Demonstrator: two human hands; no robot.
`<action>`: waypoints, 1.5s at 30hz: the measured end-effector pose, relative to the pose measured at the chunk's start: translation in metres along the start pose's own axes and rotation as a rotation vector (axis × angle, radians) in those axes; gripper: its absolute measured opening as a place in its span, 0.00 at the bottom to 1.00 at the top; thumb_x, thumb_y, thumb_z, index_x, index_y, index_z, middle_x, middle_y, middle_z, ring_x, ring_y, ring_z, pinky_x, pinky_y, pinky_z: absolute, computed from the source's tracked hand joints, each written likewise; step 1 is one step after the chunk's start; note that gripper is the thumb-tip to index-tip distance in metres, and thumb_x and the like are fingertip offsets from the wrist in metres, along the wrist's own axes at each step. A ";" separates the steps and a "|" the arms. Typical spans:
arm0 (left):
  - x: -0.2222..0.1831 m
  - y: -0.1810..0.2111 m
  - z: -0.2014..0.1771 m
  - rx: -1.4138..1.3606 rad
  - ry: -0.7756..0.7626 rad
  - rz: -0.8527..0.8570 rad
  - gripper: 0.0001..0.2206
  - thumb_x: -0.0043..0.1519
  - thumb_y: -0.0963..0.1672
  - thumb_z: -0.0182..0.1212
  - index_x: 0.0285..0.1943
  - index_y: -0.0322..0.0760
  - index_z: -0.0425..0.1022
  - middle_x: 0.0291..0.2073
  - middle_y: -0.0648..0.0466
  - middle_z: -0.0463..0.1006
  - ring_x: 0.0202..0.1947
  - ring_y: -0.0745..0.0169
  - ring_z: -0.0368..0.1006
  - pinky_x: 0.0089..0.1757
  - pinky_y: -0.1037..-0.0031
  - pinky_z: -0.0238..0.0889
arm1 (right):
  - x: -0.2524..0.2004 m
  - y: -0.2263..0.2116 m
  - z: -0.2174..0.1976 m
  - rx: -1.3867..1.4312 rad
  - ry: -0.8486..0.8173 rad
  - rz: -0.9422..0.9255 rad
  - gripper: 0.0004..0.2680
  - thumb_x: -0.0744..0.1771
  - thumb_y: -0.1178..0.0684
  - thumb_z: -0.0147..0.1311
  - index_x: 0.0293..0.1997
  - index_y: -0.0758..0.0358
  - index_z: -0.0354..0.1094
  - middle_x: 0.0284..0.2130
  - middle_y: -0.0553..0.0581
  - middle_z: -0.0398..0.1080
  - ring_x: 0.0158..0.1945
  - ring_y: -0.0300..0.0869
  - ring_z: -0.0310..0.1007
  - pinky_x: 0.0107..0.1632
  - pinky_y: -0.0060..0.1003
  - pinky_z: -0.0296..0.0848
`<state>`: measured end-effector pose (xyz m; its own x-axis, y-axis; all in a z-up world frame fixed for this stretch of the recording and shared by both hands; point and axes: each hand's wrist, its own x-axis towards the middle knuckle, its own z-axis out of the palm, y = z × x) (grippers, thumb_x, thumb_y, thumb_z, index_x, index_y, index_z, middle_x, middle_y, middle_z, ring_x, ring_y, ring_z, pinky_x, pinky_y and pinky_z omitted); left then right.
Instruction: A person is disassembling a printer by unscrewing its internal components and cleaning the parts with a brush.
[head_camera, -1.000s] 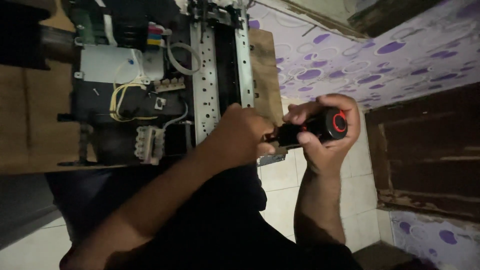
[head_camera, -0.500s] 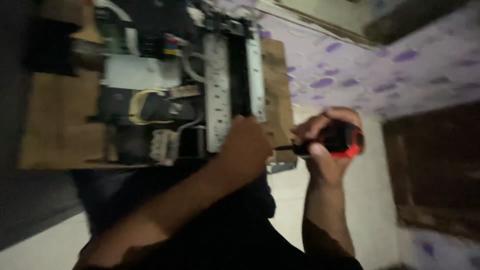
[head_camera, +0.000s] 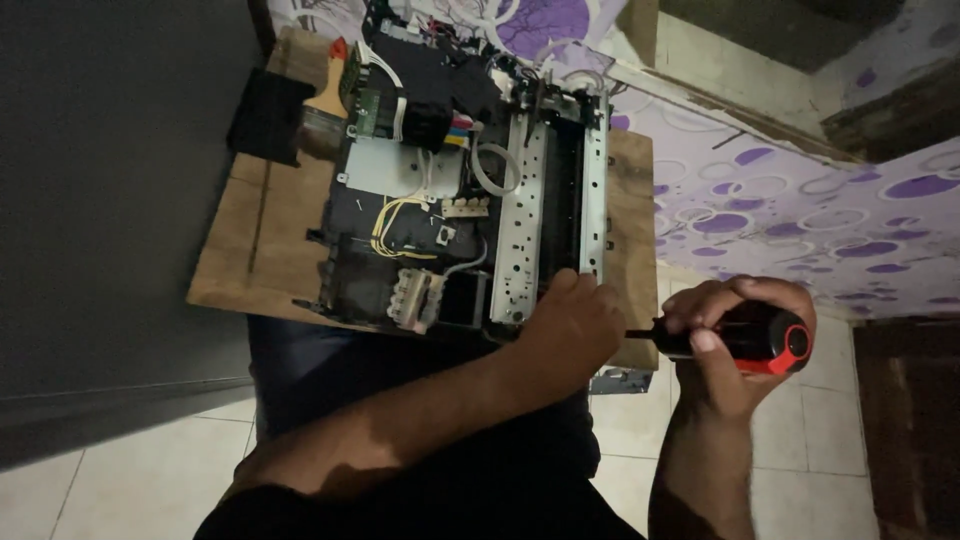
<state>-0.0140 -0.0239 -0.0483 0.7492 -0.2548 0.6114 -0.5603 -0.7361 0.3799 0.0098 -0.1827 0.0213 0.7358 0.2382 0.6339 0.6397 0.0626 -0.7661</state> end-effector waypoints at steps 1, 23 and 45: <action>0.001 -0.001 -0.002 0.003 0.002 0.000 0.02 0.53 0.40 0.60 0.28 0.38 0.74 0.31 0.46 0.70 0.36 0.51 0.61 0.44 0.59 0.52 | 0.001 0.000 -0.002 0.002 -0.002 -0.003 0.16 0.65 0.59 0.54 0.58 0.56 0.56 0.29 0.50 0.64 0.30 0.40 0.71 0.40 0.36 0.78; -0.041 -0.142 -0.191 0.420 -0.082 -0.539 0.07 0.57 0.42 0.70 0.43 0.40 0.84 0.39 0.51 0.79 0.40 0.49 0.70 0.45 0.58 0.57 | -0.056 0.007 -0.128 0.353 0.012 0.092 0.08 0.73 0.45 0.47 0.56 0.50 0.68 0.44 0.46 0.70 0.55 0.37 0.74 0.66 0.39 0.79; -0.053 -0.155 -0.179 0.283 -0.205 -0.948 0.06 0.64 0.48 0.67 0.42 0.46 0.85 0.41 0.53 0.82 0.43 0.56 0.72 0.50 0.59 0.53 | -0.036 -0.039 -0.051 0.023 0.322 0.279 0.05 0.74 0.43 0.43 0.51 0.47 0.56 0.42 0.41 0.59 0.50 0.28 0.65 0.67 0.30 0.74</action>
<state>-0.0300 0.2157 -0.0158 0.9031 0.4295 0.0015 0.3825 -0.8058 0.4520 -0.0306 -0.2436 0.0340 0.9141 -0.0653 0.4002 0.4040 0.0612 -0.9127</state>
